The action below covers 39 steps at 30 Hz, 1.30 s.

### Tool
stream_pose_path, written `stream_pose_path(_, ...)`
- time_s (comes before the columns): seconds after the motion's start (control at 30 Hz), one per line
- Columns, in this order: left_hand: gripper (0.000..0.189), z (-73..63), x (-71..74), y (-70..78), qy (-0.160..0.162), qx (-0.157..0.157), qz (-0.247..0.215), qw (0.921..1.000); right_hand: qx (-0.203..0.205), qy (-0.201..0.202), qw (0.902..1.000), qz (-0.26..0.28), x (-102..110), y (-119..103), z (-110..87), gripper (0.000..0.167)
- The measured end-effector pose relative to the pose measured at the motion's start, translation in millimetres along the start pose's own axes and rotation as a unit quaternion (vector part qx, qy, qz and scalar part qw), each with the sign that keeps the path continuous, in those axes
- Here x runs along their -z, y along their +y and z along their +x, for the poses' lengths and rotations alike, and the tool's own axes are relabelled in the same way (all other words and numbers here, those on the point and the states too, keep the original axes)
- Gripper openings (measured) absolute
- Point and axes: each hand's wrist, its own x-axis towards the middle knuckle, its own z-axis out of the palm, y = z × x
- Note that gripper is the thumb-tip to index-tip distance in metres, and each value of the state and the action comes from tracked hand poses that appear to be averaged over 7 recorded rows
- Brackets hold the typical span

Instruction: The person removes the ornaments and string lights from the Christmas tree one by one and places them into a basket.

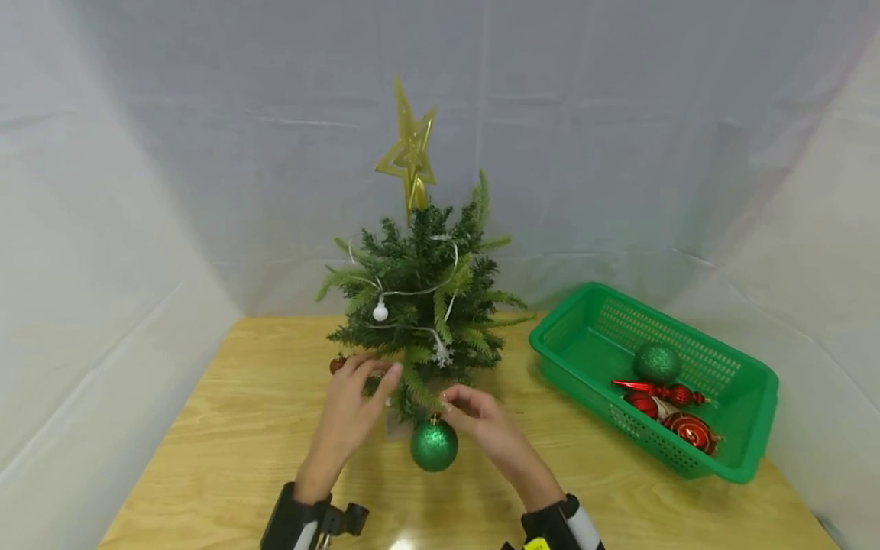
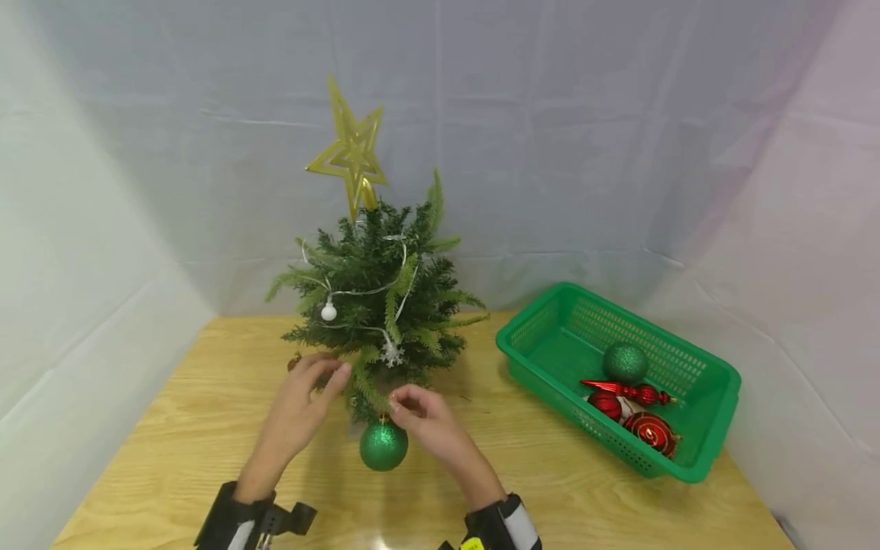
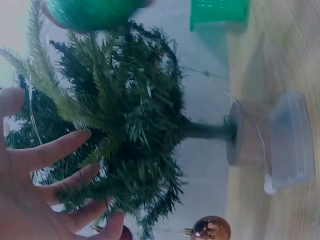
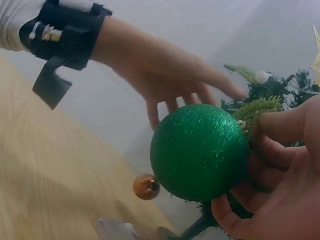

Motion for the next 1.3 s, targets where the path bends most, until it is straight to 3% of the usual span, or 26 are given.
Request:
stream_pose_path(0.13, 0.040, 1.1, -2.1, 7.9, -0.014, 0.032, 0.004, 0.9994, 0.009, 0.011, 0.9995, 0.029, -1, 4, 2.4, 0.021)
stream_pose_path(0.23, 0.038, 1.9, -2.4, 9.6, -0.025, 0.050, 0.003, 0.9984, 0.007, 0.007, 0.9960, 0.088, 0, 6, 6.8, 0.014)
stream_pose_path(0.33, 0.036, 2.6, -1.8, 10.6, -0.033, 0.055, -0.004, 0.9979, -0.024, -0.038, 0.9867, 0.156, 3, 5, 12.2, 0.008)
stream_pose_path(0.4, 0.034, 2.4, -1.5, 10.9, -0.039, 0.055, -0.008, 0.9977, -0.052, -0.065, 0.9834, 0.162, 5, 3, 15.2, 0.011)
stream_pose_path(0.43, 0.034, 2.3, -1.5, 10.9, -0.041, 0.056, -0.008, 0.9976, -0.062, -0.071, 0.9854, 0.142, 6, 2, 16.1, 0.011)
stream_pose_path(0.53, 0.033, 1.4, -2.4, 10.0, -0.043, 0.056, -0.008, 0.9974, -0.049, -0.039, 0.9980, 0.008, 6, 0, 17.6, 0.014)
stream_pose_path(0.63, 0.031, 0.0, -3.8, 9.4, -0.039, 0.050, -0.003, 0.9980, -0.025, 0.013, 0.9935, -0.110, 2, -2, 16.2, 0.019)
stream_pose_path(0.73, 0.030, -0.6, -5.7, 9.2, -0.024, 0.034, 0.002, 0.9991, 0.005, 0.035, 0.9899, -0.137, -3, -1, 13.7, 0.020)
stream_pose_path(0.9, 0.030, -2.3, -8.0, 9.6, -0.010, 0.018, 0.017, 0.9996, 0.026, 0.015, 0.9944, -0.102, -5, 7, 5.9, 0.022)
stream_pose_path(1.1, 0.034, -2.5, -8.2, 9.3, -0.018, 0.020, 0.013, 0.9995, 0.005, 0.003, 0.9996, 0.028, -6, 23, 4.9, 0.025)
stream_pose_path(1.2, 0.032, -2.0, -8.6, 8.4, -0.018, 0.010, 0.010, 0.9997, -0.015, -0.020, 0.9929, 0.117, -7, 30, 4.8, 0.022)
stream_pose_path(1.3, 0.032, -1.7, -8.6, 7.6, -0.020, 0.005, 0.011, 0.9997, -0.023, -0.052, 0.9847, 0.165, -9, 36, 4.0, 0.023)
